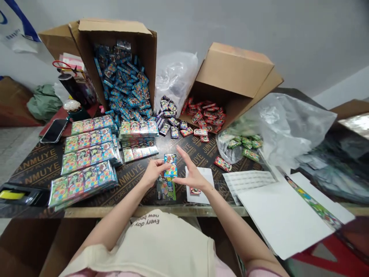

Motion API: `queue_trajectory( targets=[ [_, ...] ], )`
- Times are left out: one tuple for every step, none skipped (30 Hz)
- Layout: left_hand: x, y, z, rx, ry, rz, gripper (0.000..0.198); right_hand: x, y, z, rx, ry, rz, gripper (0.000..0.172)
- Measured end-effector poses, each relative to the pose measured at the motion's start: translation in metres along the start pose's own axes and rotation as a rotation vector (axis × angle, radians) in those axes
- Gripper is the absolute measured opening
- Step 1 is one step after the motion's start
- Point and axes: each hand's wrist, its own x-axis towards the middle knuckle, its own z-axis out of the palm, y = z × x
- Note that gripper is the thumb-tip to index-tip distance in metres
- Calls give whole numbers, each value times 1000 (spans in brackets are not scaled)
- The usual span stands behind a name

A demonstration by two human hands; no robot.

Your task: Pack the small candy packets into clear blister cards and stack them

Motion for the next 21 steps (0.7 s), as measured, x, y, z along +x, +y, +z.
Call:
queue_trajectory(
  targets=[
    [-3,-2,0,81,-13,5,43,-4,0,-1,-45,-7,-25,90],
    [-7,-5,1,191,-1,24,46,-8,-1,-2,-95,3,-41,84],
    [-9,-8,1,341,39,52,49,-11,0,-3,-146,31,-49,79],
    [-12,-11,2,533,102,78,52,-15,0,-3,-194,77,-53,76],
    [-14,-16,3,754,170,90,55,-19,1,-3,-235,133,-55,75],
    [-15,-20,5,979,219,83,60,-22,2,-3,-266,189,-57,75],
    [-16,-25,8,1186,237,57,68,-25,4,-3,-288,239,-59,76],
    [-15,-30,12,1353,224,23,78,-28,6,-3,-305,276,-59,77],
    [-14,-35,16,1467,195,-8,87,-31,7,-3,-323,300,-58,78],
    [-12,-38,21,1533,159,-22,93,-33,8,-2,-341,308,-58,79],
    [-10,-41,25,1568,131,-16,95,-35,9,-3,-357,311,-61,79],
    [-7,-42,27,1591,109,7,96,-36,9,-4,-370,313,-67,79],
    [-5,-42,28,1613,87,35,96,-38,10,-6,-380,321,-72,78],
    [-3,-41,26,1643,54,56,95,-40,10,-9,-390,337,-73,77],
    [-3,-39,22,1680,13,70,95,-42,10,-12,-401,362,-67,76],
    [-3,-37,16,1720,-34,77,94,-45,11,-17,-417,393,-55,76],
    [-3,-34,9,1757,-79,76,94,-48,12,-21,-437,424,-41,75],
    [-4,-32,2,1784,-125,73,95,-51,13,-25,-460,450,-25,75],
    [-5,-31,-4,1795,-163,78,97,-54,15,-27,-482,466,-9,75],
    [-6,-30,-9,1789,-194,97,100,-57,17,-28,-499,465,7,75],
    [-6,-31,-12,1768,-214,130,104,-59,20,-27,-510,445,18,75]
  ],
)
